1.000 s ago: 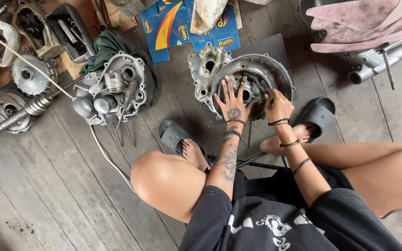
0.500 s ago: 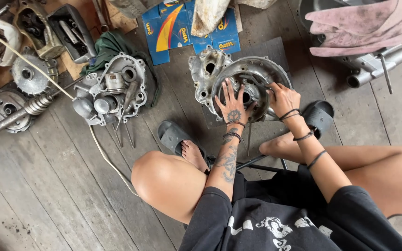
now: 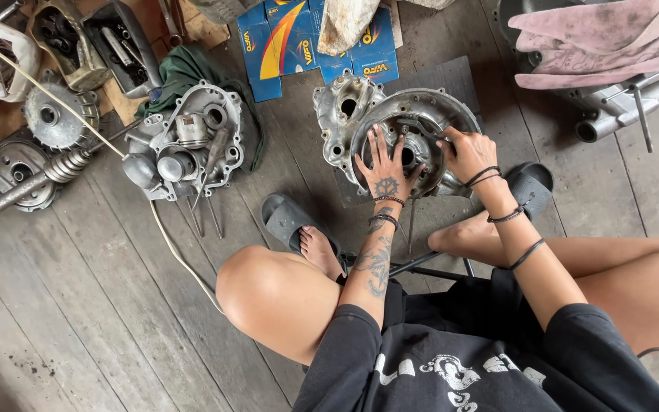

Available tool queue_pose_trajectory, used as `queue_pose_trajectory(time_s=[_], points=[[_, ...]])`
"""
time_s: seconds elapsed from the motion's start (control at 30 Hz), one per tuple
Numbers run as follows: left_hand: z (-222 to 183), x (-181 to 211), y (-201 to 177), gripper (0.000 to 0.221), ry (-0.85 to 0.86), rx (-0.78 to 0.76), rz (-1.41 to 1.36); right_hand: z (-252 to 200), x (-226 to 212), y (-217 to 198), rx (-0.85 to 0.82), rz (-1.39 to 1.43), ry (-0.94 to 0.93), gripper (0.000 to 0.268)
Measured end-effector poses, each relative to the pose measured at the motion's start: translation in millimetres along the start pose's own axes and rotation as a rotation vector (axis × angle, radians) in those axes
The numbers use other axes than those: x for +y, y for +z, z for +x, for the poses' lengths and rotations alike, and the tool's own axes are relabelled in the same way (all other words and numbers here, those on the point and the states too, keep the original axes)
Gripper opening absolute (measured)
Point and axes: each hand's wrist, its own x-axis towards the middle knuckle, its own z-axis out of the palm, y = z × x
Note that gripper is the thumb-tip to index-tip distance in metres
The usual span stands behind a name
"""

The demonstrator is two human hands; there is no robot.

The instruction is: The person is sitting on the floor, inspecting a motorcycle engine casing by rotating it, touching various parts, and using a small metal probe to check internal components.

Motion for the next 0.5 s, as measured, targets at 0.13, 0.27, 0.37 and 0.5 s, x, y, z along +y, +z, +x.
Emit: queue_pose_trajectory(time_s=[0.13, 0.27, 0.37, 0.5], points=[[0.1, -5.0, 4.0, 0.078, 0.047, 0.015, -0.011, -1.1, -2.5, -10.2, -0.102, 0.12, 0.05, 0.018], [1.5, -7.3, -5.3, 0.078, 0.075, 0.034, -0.041, -12.9, -8.2, -13.3, -0.11, 0.076, 0.048, 0.018], [-0.4, -9.4, -5.9, 0.08, 0.122, 0.026, -0.014, -22.3, -13.0, -11.3, -0.137, 0.003, 0.083, 0.018], [-0.1, -12.7, -2.6, 0.081, 0.159, -0.004, 0.012, -27.7, -24.1, -16.0, -0.134, -0.04, 0.129, 0.021]])
